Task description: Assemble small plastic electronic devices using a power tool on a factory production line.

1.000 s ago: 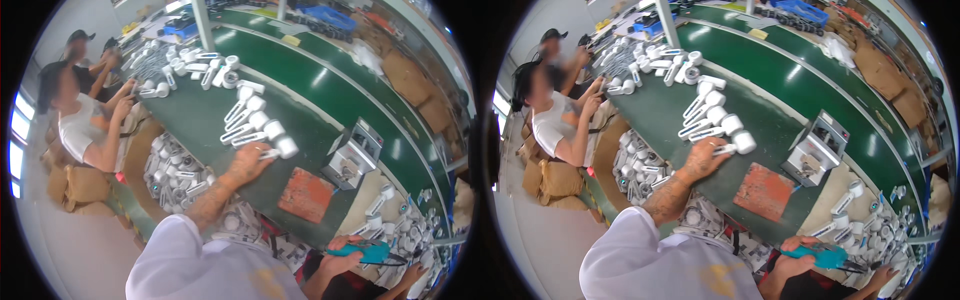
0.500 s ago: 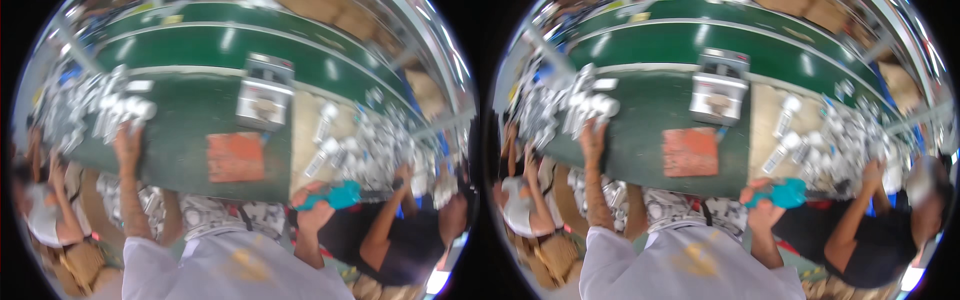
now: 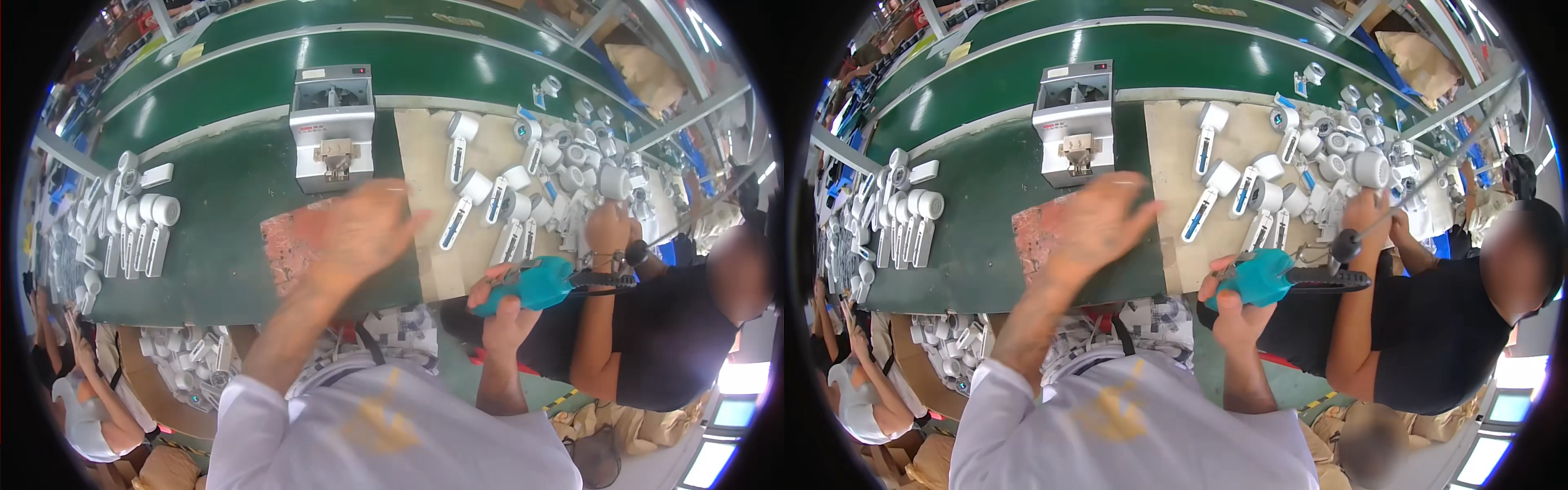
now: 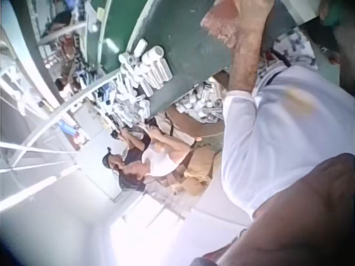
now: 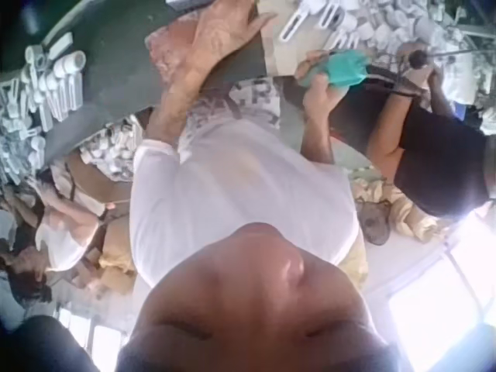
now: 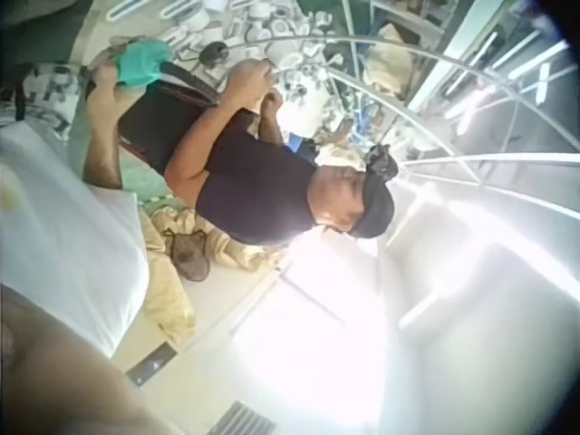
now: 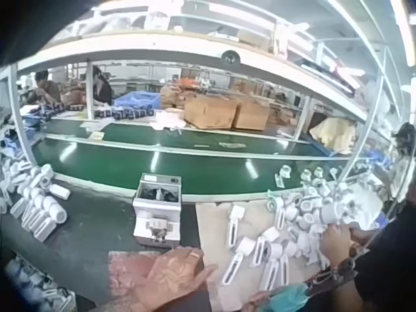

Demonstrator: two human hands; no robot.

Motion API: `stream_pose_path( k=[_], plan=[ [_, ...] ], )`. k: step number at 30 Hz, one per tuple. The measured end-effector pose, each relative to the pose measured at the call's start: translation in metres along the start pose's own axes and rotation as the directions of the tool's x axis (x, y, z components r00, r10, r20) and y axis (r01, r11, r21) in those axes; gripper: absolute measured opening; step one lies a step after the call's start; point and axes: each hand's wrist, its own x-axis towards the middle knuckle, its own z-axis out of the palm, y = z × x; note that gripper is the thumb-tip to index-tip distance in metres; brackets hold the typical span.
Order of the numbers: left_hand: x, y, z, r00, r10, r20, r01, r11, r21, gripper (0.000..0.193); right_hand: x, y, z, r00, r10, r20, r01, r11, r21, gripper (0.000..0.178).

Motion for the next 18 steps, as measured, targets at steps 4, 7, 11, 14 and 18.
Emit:
stream_pose_path(
  k=[4, 7, 11, 14, 18],
  plan=[
    [0.026, 0.033, 0.073, 0.934, -0.04, 0.354, 0.051, 0.998, -0.022, 0.044, -0.004, 0.002, 0.014, 0.999, 0.001, 0.047, 0.001, 0.999, -0.035, 0.057],
    [0.021, 0.026, 0.089, 0.94, -0.11, 0.323, 0.142, 0.987, -0.074, 0.036, -0.012, 0.002, 0.013, 0.998, 0.022, 0.056, -0.018, 0.998, -0.056, 0.051],
    [-0.01, 0.015, 0.042, 0.986, -0.097, 0.132, 0.136, 0.934, -0.33, 0.026, -0.011, -0.006, 0.011, 0.993, 0.074, 0.094, -0.064, 0.992, -0.104, 0.051],
    [-0.035, -0.009, -0.011, 0.987, -0.101, 0.128, 0.142, 0.916, -0.375, 0.021, -0.003, -0.006, 0.035, 0.985, 0.116, 0.126, -0.103, 0.989, -0.104, 0.057],
    [-0.07, -0.05, -0.032, 0.987, -0.146, 0.067, 0.157, 0.968, -0.197, 0.025, 0.022, -0.006, 0.077, 0.956, 0.155, 0.248, -0.159, 0.987, -0.004, 0.069]
  ],
)
